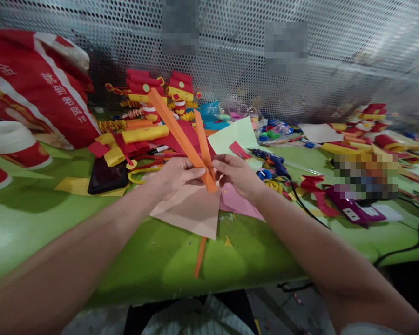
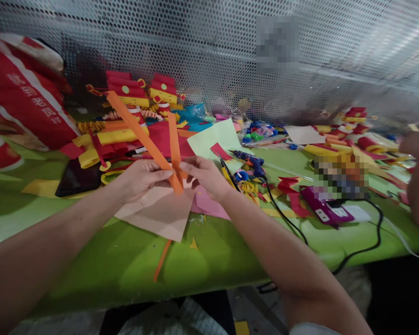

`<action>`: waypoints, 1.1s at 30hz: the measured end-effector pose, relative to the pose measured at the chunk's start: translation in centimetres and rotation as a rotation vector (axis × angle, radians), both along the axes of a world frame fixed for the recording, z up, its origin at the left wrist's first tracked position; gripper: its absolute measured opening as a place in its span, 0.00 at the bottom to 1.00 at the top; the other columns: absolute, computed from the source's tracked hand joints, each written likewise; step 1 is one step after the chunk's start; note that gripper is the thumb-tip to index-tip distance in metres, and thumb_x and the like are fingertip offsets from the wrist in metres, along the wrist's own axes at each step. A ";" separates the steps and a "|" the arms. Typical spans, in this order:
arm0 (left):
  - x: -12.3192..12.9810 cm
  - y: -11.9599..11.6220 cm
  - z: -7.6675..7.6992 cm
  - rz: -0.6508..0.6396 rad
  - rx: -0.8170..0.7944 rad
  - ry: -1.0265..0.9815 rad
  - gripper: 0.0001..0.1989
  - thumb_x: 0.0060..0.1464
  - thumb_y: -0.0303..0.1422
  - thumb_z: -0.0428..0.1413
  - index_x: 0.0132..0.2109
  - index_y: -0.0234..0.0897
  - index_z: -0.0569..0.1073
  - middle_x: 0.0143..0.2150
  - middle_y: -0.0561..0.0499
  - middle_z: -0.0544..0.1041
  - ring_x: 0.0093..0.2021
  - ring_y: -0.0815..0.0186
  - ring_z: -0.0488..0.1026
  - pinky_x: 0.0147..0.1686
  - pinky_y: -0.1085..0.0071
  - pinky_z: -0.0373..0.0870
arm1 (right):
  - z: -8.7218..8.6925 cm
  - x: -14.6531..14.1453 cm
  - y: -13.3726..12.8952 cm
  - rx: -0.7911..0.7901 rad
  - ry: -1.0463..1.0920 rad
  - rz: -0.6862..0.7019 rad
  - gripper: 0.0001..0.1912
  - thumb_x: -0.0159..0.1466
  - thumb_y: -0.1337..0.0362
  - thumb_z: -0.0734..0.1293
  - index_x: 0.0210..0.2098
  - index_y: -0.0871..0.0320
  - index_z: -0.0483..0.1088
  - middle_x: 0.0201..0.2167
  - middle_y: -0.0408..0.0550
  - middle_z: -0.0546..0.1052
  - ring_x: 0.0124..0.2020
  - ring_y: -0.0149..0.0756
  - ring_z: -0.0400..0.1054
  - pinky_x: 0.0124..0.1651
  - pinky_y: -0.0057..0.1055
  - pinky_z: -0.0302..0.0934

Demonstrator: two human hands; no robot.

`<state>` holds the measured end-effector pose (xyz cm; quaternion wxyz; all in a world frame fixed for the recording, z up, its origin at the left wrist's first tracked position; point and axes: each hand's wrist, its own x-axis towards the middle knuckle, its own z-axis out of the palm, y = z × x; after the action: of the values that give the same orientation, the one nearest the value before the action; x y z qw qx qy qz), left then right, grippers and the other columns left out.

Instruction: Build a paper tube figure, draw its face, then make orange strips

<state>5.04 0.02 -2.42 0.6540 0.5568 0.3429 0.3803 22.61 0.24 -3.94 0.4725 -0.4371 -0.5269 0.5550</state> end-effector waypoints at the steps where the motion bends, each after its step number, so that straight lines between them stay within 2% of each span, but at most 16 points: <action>1: 0.0 0.0 0.0 -0.013 0.004 0.016 0.06 0.43 0.32 0.64 0.28 0.33 0.78 0.26 0.48 0.79 0.32 0.63 0.77 0.38 0.65 0.74 | 0.1 0.0 0.0 -0.042 -0.017 0.054 0.18 0.46 0.53 0.75 0.28 0.59 0.69 0.18 0.38 0.69 0.16 0.24 0.61 0.16 0.21 0.54; 3: 0.0 0.0 -0.1 -0.046 0.008 0.039 0.05 0.44 0.32 0.63 0.28 0.33 0.78 0.26 0.47 0.79 0.33 0.62 0.77 0.39 0.64 0.73 | 0.2 0.1 -0.1 -0.091 -0.026 0.135 0.18 0.44 0.55 0.75 0.24 0.60 0.68 0.15 0.37 0.68 0.13 0.22 0.58 0.14 0.21 0.51; 7: -0.1 0.1 -0.1 -0.068 0.012 0.059 0.05 0.46 0.31 0.61 0.31 0.33 0.79 0.28 0.46 0.80 0.33 0.63 0.77 0.40 0.63 0.73 | 0.4 0.2 0.0 -0.111 -0.018 0.155 0.15 0.42 0.59 0.75 0.22 0.60 0.68 0.15 0.38 0.70 0.11 0.22 0.58 0.13 0.22 0.50; 14: -0.4 0.6 0.4 0.196 -0.004 0.012 0.04 0.48 0.28 0.59 0.27 0.32 0.76 0.26 0.49 0.79 0.23 0.70 0.74 0.29 0.72 0.72 | 0.6 0.8 0.6 -0.029 0.089 -0.120 0.14 0.42 0.61 0.74 0.22 0.58 0.66 0.16 0.38 0.72 0.11 0.21 0.56 0.14 0.22 0.46; 19: 0.0 0.4 0.7 0.325 -0.016 0.022 0.06 0.51 0.25 0.55 0.27 0.32 0.73 0.24 0.49 0.78 0.23 0.69 0.75 0.27 0.74 0.72 | 0.7 0.8 0.5 -0.005 0.181 -0.175 0.16 0.41 0.59 0.74 0.22 0.57 0.65 0.17 0.37 0.72 0.13 0.21 0.58 0.17 0.22 0.50; 25: 0.3 0.0 0.6 0.319 0.002 0.031 0.06 0.52 0.25 0.55 0.28 0.32 0.73 0.27 0.47 0.79 0.24 0.68 0.76 0.27 0.73 0.72 | 0.6 0.0 0.0 -0.015 0.135 -0.124 0.14 0.41 0.60 0.74 0.24 0.57 0.68 0.18 0.38 0.72 0.16 0.23 0.61 0.19 0.24 0.53; 33: 0.4 -0.4 1.0 0.326 -0.023 0.041 0.05 0.51 0.28 0.56 0.28 0.33 0.72 0.27 0.47 0.79 0.24 0.67 0.75 0.28 0.71 0.73 | 0.5 -0.5 -0.4 0.045 0.074 -0.185 0.12 0.42 0.61 0.72 0.23 0.58 0.67 0.14 0.37 0.69 0.15 0.24 0.60 0.17 0.24 0.52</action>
<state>5.47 -0.40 -1.39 0.5830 0.4940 0.4463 0.4658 22.12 -0.13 -3.47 0.5506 -0.4523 -0.4790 0.5127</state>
